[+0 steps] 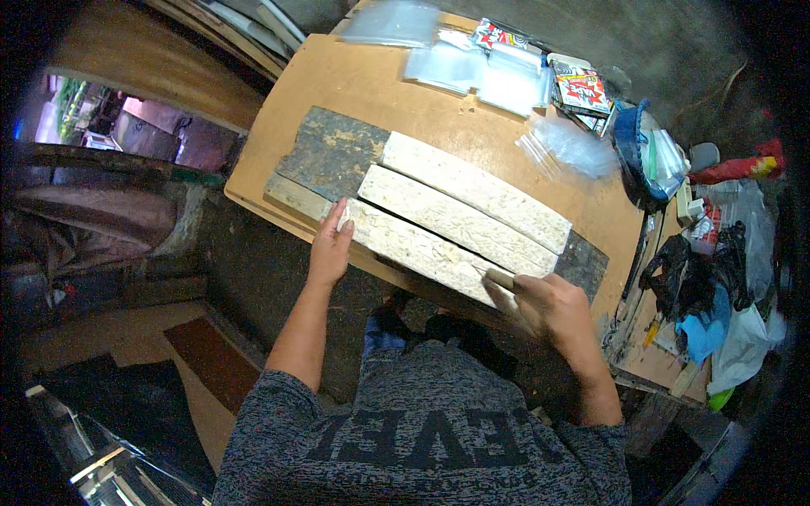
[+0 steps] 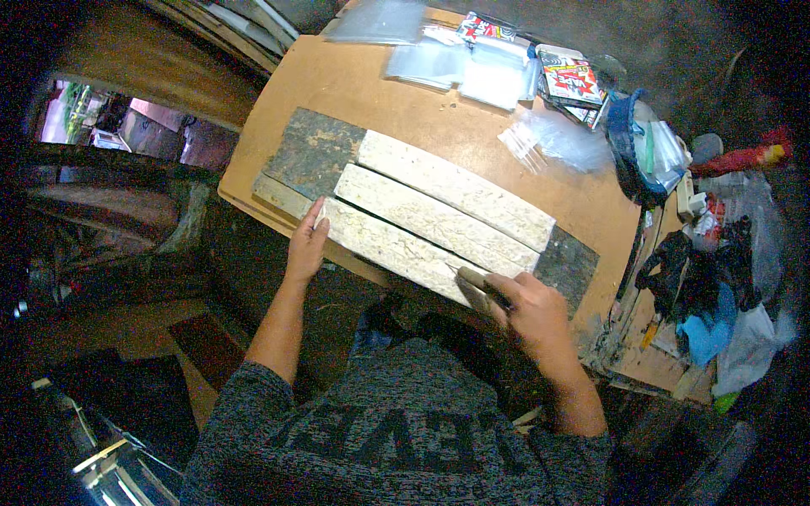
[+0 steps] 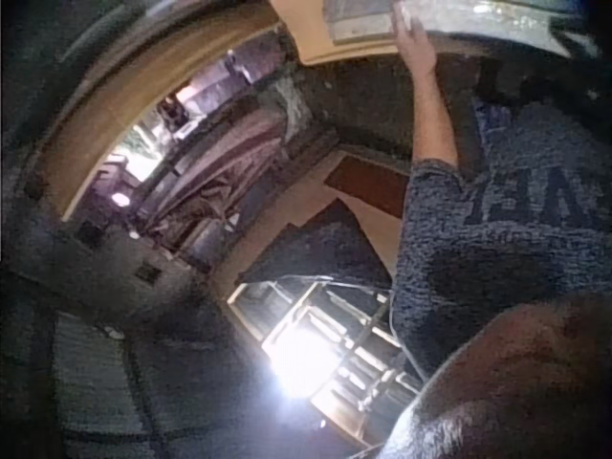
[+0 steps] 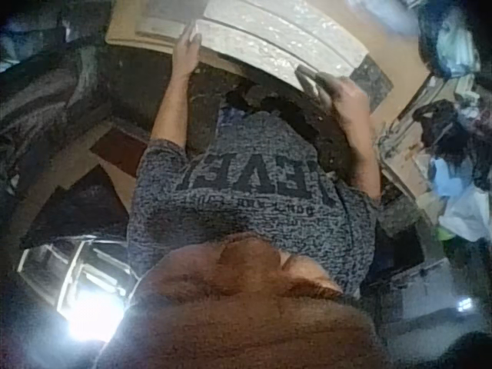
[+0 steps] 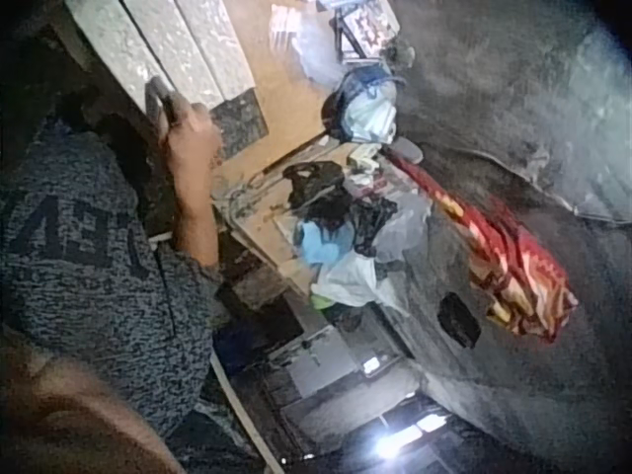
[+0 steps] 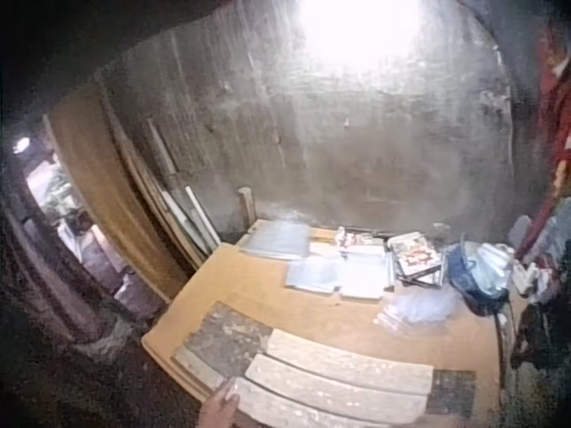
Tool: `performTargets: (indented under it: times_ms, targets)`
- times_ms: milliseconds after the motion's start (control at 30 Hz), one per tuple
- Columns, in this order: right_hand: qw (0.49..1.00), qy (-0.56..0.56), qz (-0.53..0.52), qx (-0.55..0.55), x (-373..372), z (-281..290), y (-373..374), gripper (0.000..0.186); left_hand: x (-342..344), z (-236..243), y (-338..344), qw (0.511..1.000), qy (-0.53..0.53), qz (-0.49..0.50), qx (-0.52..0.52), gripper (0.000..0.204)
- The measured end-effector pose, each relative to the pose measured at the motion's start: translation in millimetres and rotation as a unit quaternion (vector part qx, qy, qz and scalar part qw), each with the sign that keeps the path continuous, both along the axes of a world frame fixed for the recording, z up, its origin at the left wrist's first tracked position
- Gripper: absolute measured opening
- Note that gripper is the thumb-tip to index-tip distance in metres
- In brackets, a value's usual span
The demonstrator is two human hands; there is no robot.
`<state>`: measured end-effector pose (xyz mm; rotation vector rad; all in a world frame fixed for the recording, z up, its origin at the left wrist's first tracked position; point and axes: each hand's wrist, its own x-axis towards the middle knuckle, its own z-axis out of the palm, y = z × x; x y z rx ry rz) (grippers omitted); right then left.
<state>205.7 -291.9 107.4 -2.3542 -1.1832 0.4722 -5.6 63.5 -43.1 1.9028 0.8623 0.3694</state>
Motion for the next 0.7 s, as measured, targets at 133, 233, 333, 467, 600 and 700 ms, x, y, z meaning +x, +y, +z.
performTargets:
  times_ms: [133,233,333,467,600,700]
  targets:
    - [0.999,0.043,-0.016,0.012,-1.6,-23.9,14.4,0.026,2.9,7.7,-2.6,1.000,-0.003,-0.003,-0.007,0.052]
    - [0.981,0.172,-0.043,0.079,9.4,-48.0,1.0,0.029,2.3,7.5,-2.2,1.000,-0.012,-0.010,-0.008,0.051]
    - [0.954,0.274,-0.084,0.087,9.4,-58.9,-7.7,0.031,1.9,9.0,-1.4,1.000,-0.011,-0.014,-0.008,0.052]
    - [0.993,0.103,-0.025,0.059,10.8,-34.6,-13.4,0.028,0.5,3.2,-0.1,1.000,-0.014,-0.012,-0.001,0.052]
    - [0.997,0.068,-0.007,0.043,16.2,3.2,-26.7,0.026,-0.1,4.6,-1.5,1.000,-0.010,-0.008,-0.006,0.052]
    - [0.999,0.044,0.002,0.015,11.9,5.9,-24.5,0.025,2.1,5.5,-2.0,1.000,-0.003,-0.004,-0.012,0.052]
